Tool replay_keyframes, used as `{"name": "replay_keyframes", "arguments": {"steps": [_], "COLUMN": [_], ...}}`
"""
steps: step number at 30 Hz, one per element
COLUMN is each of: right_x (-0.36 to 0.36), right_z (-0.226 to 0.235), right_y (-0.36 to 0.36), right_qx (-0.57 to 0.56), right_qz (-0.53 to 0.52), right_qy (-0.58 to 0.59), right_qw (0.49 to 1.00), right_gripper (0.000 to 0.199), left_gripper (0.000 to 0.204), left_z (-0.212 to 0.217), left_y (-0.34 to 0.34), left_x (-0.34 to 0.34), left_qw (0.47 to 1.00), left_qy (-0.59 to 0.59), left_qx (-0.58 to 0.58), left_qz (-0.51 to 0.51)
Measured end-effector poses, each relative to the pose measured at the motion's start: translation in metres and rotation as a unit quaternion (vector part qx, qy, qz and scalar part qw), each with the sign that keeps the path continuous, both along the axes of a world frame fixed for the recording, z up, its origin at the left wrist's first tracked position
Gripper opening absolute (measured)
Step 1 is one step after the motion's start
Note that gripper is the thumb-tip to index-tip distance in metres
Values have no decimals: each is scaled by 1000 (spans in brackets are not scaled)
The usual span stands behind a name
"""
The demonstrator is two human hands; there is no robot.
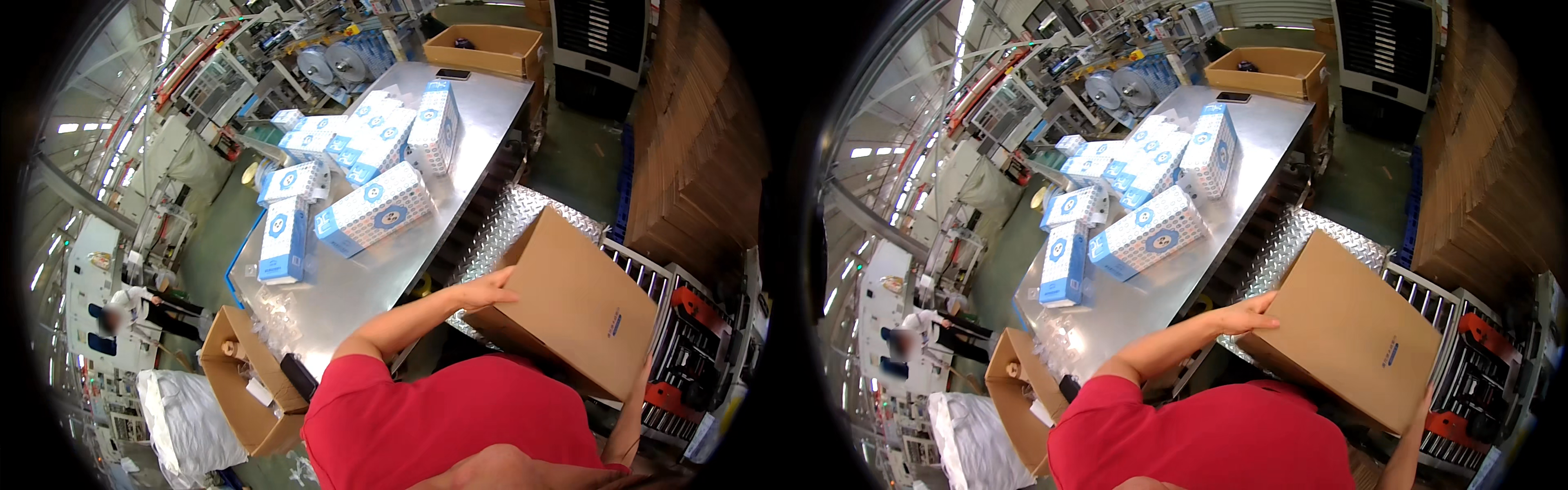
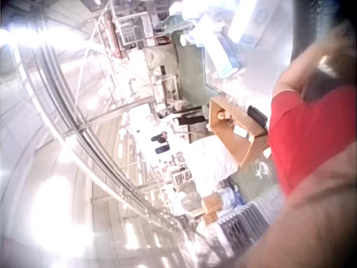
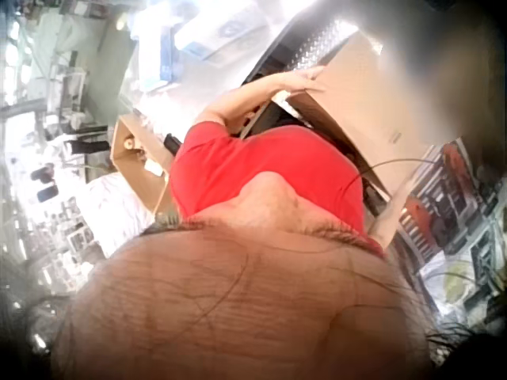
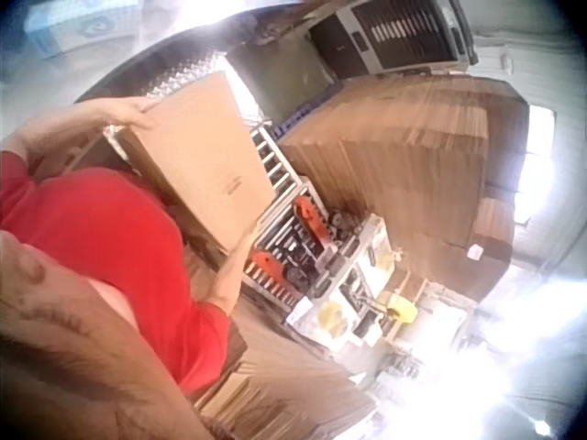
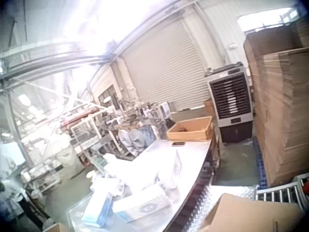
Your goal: The person packs blue and white boxes into a larger shipping carton, places the carton on a conveyor, folds a new flat box into shape, and organizes small clear plastic packets on a metal surface.
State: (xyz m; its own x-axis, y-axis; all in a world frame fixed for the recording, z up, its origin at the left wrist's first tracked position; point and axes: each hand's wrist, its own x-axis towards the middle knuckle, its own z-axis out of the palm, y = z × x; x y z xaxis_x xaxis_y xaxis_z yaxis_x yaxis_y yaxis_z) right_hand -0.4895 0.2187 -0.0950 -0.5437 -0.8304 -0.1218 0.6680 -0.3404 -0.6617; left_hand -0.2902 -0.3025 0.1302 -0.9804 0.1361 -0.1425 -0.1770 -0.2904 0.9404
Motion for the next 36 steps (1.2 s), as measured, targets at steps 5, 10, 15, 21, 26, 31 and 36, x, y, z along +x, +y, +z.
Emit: {"name": "replay_keyframes", "arguments": {"steps": [5,10,15,21,26,31,36], "right_x": [67,92,89,89,72,109,105], "right_z": [84,186,170,137,150,146,193], "right_y": [-106,-177,-139,-136,-170,-312,-310], "right_qx": [306,310,389,393,414,458,425], "right_qz": [-74,-129,-69,-56,-64,-19,138], "right_qy": [74,436,374,264,186,240,88], "right_qw": [946,835,839,879,889,856,891], "right_gripper": [68,76,62,50,50,56,63], "left_gripper": [58,40,49,80,44,37,96], "left_z": [46,20,20,-225,-257,-42,44], "left_y": [107,186,-3,-61,-70,-191,-309], "left_x": [-25,-32,-5,73,34,39,133], "left_qw": [912,910,599,928,899,809,542], "left_qy": [81,81,182,-82,-156,-67,-20], "left_qx": [-378,-303,-778,-363,-396,-566,-796], "left_qz": [-137,-272,-48,-31,-106,145,267]}}
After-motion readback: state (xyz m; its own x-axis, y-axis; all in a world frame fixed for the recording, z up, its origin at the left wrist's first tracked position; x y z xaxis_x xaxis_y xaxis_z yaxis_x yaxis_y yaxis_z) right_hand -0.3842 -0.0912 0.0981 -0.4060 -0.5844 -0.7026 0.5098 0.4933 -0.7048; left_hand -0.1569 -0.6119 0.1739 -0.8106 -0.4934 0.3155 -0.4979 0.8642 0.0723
